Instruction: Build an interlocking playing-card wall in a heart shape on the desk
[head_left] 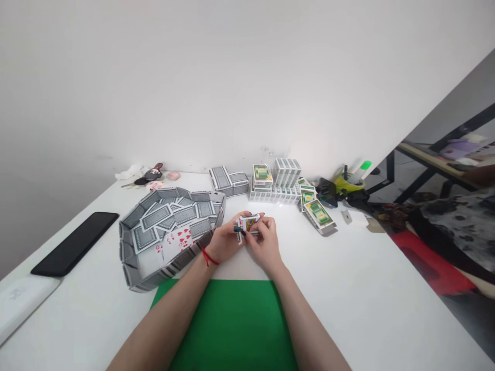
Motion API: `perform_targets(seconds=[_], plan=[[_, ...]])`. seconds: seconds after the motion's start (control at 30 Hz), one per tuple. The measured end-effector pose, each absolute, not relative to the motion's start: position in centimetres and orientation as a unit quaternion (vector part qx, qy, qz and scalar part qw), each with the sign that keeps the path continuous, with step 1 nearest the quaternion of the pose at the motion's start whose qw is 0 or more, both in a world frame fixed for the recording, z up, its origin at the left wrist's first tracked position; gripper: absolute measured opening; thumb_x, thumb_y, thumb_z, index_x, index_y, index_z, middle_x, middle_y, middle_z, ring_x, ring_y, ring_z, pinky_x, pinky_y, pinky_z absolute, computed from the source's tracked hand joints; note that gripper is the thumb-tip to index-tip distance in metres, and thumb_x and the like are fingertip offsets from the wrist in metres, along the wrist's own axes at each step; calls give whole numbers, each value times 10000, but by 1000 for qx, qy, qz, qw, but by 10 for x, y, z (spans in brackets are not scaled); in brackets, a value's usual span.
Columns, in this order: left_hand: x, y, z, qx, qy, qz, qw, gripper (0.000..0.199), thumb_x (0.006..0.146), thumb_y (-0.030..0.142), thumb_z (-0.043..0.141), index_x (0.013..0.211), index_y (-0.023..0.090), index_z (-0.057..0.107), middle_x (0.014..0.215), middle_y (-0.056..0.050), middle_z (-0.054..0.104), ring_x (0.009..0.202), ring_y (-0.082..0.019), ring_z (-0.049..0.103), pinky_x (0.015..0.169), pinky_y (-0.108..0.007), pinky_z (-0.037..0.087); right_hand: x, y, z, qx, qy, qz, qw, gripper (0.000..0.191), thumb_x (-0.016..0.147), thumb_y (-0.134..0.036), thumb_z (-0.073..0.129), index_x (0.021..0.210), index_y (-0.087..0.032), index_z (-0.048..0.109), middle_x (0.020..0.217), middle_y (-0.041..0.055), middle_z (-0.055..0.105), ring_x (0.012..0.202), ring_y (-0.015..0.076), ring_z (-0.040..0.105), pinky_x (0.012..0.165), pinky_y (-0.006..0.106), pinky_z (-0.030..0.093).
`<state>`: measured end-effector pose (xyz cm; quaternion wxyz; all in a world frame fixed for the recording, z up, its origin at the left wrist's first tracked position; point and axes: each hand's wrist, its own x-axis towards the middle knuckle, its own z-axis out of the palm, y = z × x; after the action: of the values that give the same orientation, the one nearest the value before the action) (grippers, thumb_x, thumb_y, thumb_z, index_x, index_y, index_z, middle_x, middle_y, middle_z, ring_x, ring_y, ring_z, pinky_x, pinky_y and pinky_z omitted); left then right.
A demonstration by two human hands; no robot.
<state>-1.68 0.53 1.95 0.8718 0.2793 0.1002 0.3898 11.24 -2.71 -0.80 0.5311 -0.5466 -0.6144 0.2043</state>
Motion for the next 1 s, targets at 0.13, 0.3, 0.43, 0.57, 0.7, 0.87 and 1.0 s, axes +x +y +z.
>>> perform_targets(seconds=[0.13,0.3,0.43,0.57,0.7,0.87,1.0], plan=[[-17,5,17,288,146,417,850,382,655,129,530,1035,153,551,1222,-97,553,1156,-265,485,1000,-389,330,109,-26,-10,-573,-553,211,566,203,690,-249,626,862,-198,528,1078,97,381,946,203,494,682,312,505],[-17,5,14,283,176,436,836,421,631,138,506,1048,154,557,1208,-91,566,1168,-275,474,988,-396,352,108,-24,-10,-564,-512,295,576,574,689,-276,629,1199,-205,375,1122,110,535,844,183,587,666,309,517],[-14,1,20,285,165,460,825,461,612,158,489,1069,140,549,1254,-101,532,1162,-287,474,955,-397,382,108,-29,-3,-583,-550,293,522,337,749,-304,560,1068,-214,499,957,50,647,787,190,625,696,317,504],[-10,-3,24,291,165,470,817,560,600,179,482,1157,132,507,1280,-113,511,1152,-289,476,929,-378,391,107,-33,0,-597,-582,239,498,259,797,-303,497,1041,-216,499,921,49,659,767,195,625,667,302,483],[-6,-4,20,319,165,481,800,599,605,196,507,1201,134,481,1314,-117,479,1142,-289,478,926,-371,381,108,-36,-1,-641,-619,173,420,170,833,-319,435,934,-207,510,755,37,656,647,199,609,569,273,437],[-1,-3,10,369,194,493,764,567,629,154,606,1179,181,473,1266,-106,508,1206,-277,425,1003,-396,314,104,-39,1,-619,-678,153,366,270,847,-246,364,1076,-195,496,766,46,677,576,203,612,513,264,416],[0,-2,6,430,241,493,717,589,655,114,688,1176,221,434,1220,-93,514,1175,-271,466,993,-439,334,101,-40,5,-581,-731,114,339,457,785,-151,393,1237,-194,449,879,78,689,639,216,626,552,275,444]])
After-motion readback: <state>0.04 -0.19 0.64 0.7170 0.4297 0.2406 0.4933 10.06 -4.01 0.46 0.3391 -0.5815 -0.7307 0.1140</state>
